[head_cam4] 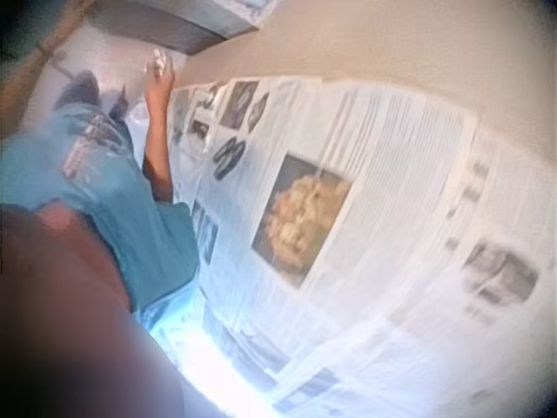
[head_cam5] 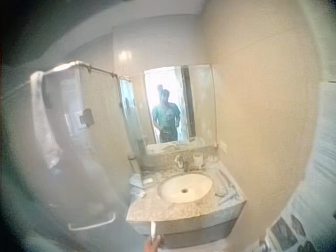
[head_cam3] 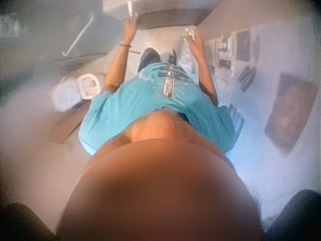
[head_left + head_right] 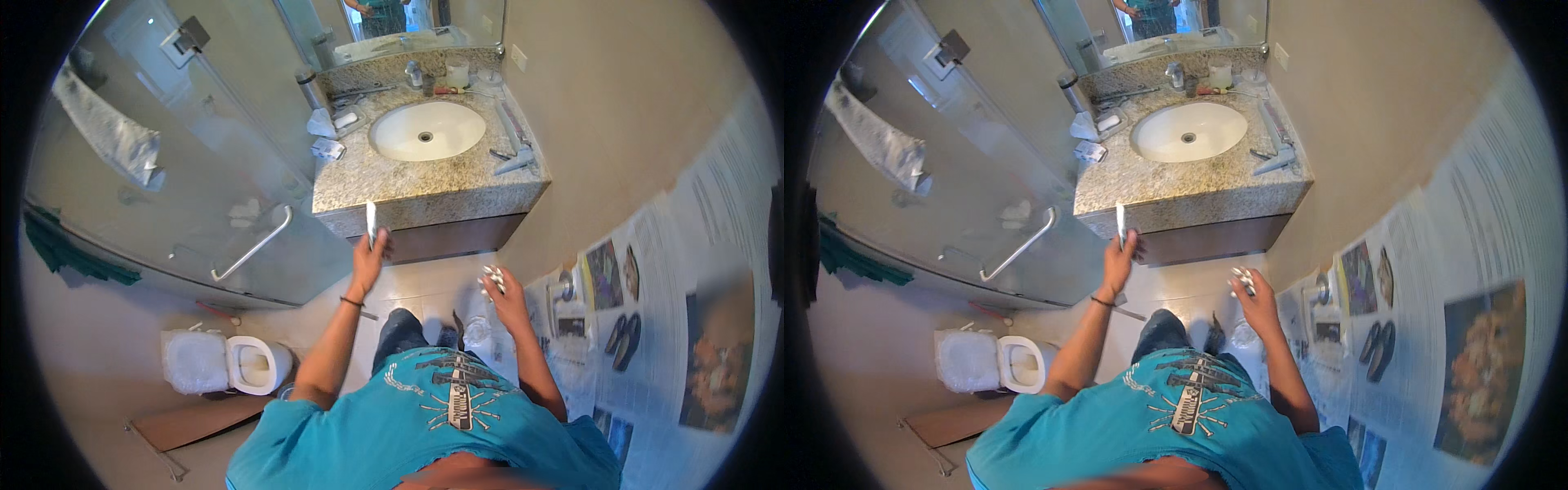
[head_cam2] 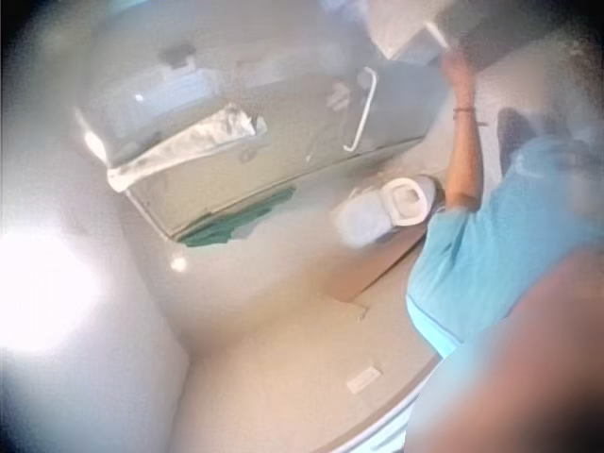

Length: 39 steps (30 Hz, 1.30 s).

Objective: The person sits on the floor and uses a paintbrush to transfer white paint from a small container into a larger bucket. They then walk to a bathroom, wash the brush and hands at the sink, and return to the room to wipe a wooden cabinet with an orange cloth.

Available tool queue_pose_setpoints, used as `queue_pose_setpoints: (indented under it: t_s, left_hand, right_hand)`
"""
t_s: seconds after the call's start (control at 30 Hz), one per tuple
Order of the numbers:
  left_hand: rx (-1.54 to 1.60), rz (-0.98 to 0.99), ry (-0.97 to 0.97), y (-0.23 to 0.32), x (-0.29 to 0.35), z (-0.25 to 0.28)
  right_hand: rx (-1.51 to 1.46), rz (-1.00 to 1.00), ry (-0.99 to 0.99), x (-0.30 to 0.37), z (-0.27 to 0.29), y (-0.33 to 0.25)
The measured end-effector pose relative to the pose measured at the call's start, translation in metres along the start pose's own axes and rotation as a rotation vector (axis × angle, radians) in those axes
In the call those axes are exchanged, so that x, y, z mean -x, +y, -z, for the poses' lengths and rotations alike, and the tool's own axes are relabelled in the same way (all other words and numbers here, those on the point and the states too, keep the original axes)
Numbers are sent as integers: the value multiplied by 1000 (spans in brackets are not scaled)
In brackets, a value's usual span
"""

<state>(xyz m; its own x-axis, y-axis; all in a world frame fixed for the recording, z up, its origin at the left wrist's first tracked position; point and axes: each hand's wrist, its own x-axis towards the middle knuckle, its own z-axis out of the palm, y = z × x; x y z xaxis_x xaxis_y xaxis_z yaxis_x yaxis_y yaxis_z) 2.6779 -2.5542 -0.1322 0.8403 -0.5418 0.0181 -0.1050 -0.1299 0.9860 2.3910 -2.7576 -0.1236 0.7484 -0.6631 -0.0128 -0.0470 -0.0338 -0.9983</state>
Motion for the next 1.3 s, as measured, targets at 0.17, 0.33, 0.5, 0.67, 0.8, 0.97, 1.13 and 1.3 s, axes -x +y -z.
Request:
queue_pose_setpoints:
  t_s: [0.17, 0.33, 0.5, 0.67, 0.8, 0.97, 1.13, 1.3]
  left_hand:
    - [-1, -151, 29, 31, -223, -6]
    - [282, -123, 52, 33, -441, -52]
    - [295, 65, 42, 36, -577, -96]
    - [560, -102, -118, 81, -622, -128]
    - [505, -287, -83, 97, -602, -103]
    - [267, -31, -26, 44, -526, -54]
    - [61, 307, -95, -20, -466, -18]
    - [-174, 352, -171, -45, -450, -13]
  right_hand:
    - [61, 4, -20, -101, -25, -34]
    - [-26, -123, 206, -155, -46, -17]
    - [-173, -315, 368, -200, -65, -4]
    - [-125, -242, 261, -333, -79, 13]
    - [-320, -343, 55, -491, -120, 51]
    - [-650, -548, 35, -647, -186, 82]
    - [-291, -619, 42, -719, -216, 100]
    - [20, -522, -198, -750, -203, 126]
